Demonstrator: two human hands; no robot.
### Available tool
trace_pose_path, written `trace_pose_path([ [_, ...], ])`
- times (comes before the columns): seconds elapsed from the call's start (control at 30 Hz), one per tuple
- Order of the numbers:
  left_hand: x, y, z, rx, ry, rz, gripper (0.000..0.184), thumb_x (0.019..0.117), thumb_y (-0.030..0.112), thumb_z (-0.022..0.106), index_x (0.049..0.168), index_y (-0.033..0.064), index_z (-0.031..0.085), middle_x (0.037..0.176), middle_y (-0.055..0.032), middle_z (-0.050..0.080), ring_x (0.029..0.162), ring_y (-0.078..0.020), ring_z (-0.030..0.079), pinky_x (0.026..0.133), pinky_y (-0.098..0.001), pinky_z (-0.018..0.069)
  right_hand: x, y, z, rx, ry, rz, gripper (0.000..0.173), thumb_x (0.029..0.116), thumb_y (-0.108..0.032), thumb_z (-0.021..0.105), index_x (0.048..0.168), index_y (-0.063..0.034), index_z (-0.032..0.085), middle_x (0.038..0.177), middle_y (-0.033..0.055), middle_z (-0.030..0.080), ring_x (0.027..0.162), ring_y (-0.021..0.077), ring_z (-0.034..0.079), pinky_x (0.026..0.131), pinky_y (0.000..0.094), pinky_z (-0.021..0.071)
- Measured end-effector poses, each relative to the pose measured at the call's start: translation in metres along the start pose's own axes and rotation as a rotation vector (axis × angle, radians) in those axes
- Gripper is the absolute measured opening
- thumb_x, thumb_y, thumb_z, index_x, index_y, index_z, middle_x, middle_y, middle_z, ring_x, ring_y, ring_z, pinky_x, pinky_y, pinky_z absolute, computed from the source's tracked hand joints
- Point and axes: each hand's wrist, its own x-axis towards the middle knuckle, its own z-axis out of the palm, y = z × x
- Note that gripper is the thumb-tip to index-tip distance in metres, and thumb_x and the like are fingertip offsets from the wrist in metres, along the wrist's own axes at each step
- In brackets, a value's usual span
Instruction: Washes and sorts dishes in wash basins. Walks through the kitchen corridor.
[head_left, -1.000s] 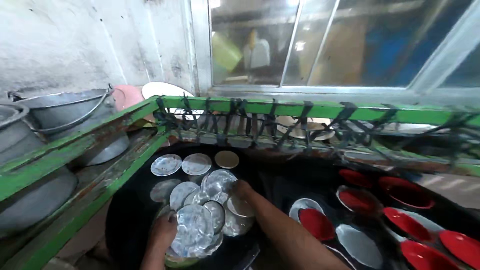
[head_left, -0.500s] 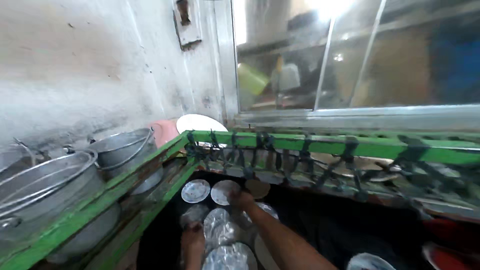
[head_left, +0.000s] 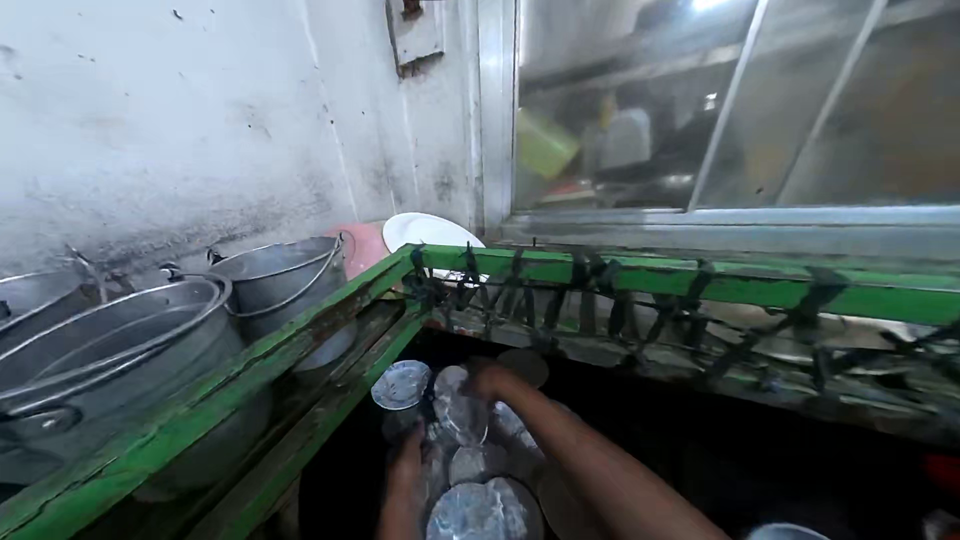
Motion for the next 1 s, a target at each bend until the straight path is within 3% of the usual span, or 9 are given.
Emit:
trace_pose_path([
  [0.07,-0.003,0.008,0.001,-0.084,-0.038,-0.091,0.054,0.1071,0.036,0.052,0.144,-0.0019,0.045,0.136,-0.0234,0.055,0.11,-0.0299,0.061,0.091,-0.0421,0.0529,-0.009,-0.027,-0.01,-0.119,-0.007,-0.141,0.053,0.1028,-0.037,0.062,0.144,-0.0039,0.055,0.142,0.0262,0.057,0.134,0.0428,0.053,0.11,0.0649,0.0396],
  [0.17,-0.004,0.014,-0.006,-0.299,-0.042,-0.142,0.042,0.1097,0.034,0.043,0.135,0.0017,0.049,0.112,-0.0153,0.06,0.088,-0.0226,0.063,0.075,-0.0368,0.056,0.009,-0.048,-0.004,0.088,-0.033,-0.184,0.062,0.1038,-0.059,0.049,0.132,-0.0055,0.064,0.109,0.0173,0.07,0.09,0.0276,0.069,0.083,0.047,0.0563],
  [0.23,-0.002,0.015,-0.012,-0.468,0.057,-0.127,0.033,0.1102,0.031,0.042,0.126,0.0027,0.048,0.093,-0.0108,0.057,0.072,-0.0178,0.061,0.063,-0.0315,0.0559,0.034,-0.055,0.012,0.172,0.075,-0.062,0.067,0.1046,-0.059,0.046,0.132,-0.0009,0.063,0.122,0.0233,0.067,0.108,0.0363,0.067,0.095,0.0555,0.053],
  [0.3,-0.003,0.016,-0.021,-0.618,0.126,-0.096,0.034,0.1104,0.028,0.042,0.136,0.0051,0.042,0.106,-0.0129,0.055,0.081,-0.0195,0.061,0.069,-0.0329,0.0564,0.064,-0.053,0.039,0.157,0.125,0.023,0.064,0.1049,-0.053,0.049,0.138,0.0006,0.059,0.142,0.0246,0.058,0.133,0.0398,0.056,0.109,0.0607,0.0429],
  [0.4,0.001,0.015,-0.023,-0.691,0.222,-0.058,0.036,0.111,0.024,0.04,0.142,0.0066,0.038,0.116,-0.0152,0.051,0.092,-0.0219,0.059,0.075,-0.0333,0.055,0.103,-0.044,0.082,0.242,0.113,0.0,0.062,0.0991,-0.046,0.065,0.138,0.0025,0.059,0.146,0.0256,0.054,0.138,0.0395,0.05,0.114,0.0574,0.0402],
  [0.57,0.004,0.011,-0.027,-0.671,0.21,0.045,0.038,0.112,0.02,0.035,0.148,0.0075,0.034,0.135,-0.0172,0.047,0.115,-0.0258,0.054,0.095,-0.0415,0.0503,0.082,-0.061,0.077,0.281,0.133,0.012,0.047,0.0978,-0.019,0.066,0.138,0.0043,0.057,0.143,0.0269,0.056,0.136,0.0394,0.053,0.112,0.0555,0.0425],
  [0.77,0.011,0.016,-0.019,-0.582,0.106,0.112,0.046,0.1116,0.028,0.038,0.153,0.0089,0.033,0.145,-0.018,0.047,0.126,-0.0288,0.053,0.101,-0.0482,0.0492,0.016,-0.075,0.036,0.14,0.337,-0.387,0.034,0.1062,-0.034,0.056,0.121,-0.0076,0.07,0.11,0.0198,0.072,0.106,0.0378,0.069,0.092,0.0613,0.0536],
  [0.9,0.005,0.024,-0.018,-0.677,-0.038,0.114,0.041,0.1103,0.038,0.038,0.143,0.0131,0.042,0.124,-0.0095,0.06,0.109,-0.0186,0.063,0.09,-0.0388,0.0565,0.003,-0.072,0.031,0.35,0.233,-0.541,0.044,0.112,-0.033,0.042,0.112,0.0006,0.069,0.094,0.0173,0.069,0.083,0.0273,0.068,0.078,0.0483,0.056],
  [1.0,-0.006,0.031,-0.019,-0.752,0.062,0.089,0.025,0.1094,0.037,0.042,0.12,0.0154,0.05,0.092,-0.0026,0.058,0.077,-0.0109,0.062,0.065,-0.0264,0.0563,0.041,-0.038,0.046,0.135,0.191,-0.415,0.04,0.111,-0.032,0.045,0.126,-0.0009,0.066,0.115,0.0225,0.069,0.107,0.0363,0.068,0.095,0.0557,0.0535],
])
